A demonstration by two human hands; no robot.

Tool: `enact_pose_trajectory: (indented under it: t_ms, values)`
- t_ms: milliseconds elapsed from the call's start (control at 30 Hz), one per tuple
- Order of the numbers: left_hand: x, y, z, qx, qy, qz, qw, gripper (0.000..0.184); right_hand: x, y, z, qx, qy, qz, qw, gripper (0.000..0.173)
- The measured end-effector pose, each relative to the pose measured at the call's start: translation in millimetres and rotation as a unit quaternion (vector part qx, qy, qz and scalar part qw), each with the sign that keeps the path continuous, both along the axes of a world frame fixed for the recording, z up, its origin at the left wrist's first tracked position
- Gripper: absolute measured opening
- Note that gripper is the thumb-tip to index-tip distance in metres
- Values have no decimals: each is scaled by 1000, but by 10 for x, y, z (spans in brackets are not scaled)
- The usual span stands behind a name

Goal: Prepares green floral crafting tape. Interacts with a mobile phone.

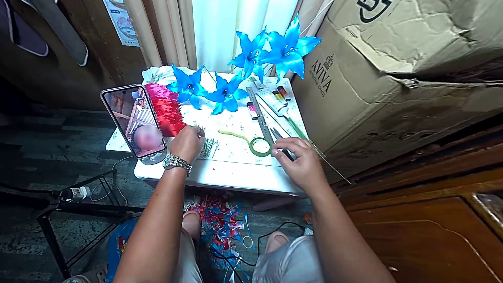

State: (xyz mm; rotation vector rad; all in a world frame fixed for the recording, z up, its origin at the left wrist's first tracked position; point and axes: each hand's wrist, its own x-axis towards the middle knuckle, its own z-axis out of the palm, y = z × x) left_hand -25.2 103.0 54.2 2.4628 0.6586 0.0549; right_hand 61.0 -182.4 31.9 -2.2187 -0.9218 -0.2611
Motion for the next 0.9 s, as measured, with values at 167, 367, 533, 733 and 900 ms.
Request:
enact_pose_trajectory:
  t_ms: [167,367,533,733,900]
  values:
    - [54,-50,-33,18,83,-11,996,18,11,0,-35,5,4,-2,1000,24]
    - [95,-111,-74,28,104,-11,994,21,-8,52,-82,11,2,10,1000,24]
    - [134,-164,-89,38,119,-3,992,22,-11,72,-94,12,10,12,1000,25]
    - [162,-216,-93,37,131,14,991,24,2,72,-106,9,17,12,1000,25]
    - [167,-239,-91,36,136,20,990,28,3,81,-113,9,16,13,1000,25]
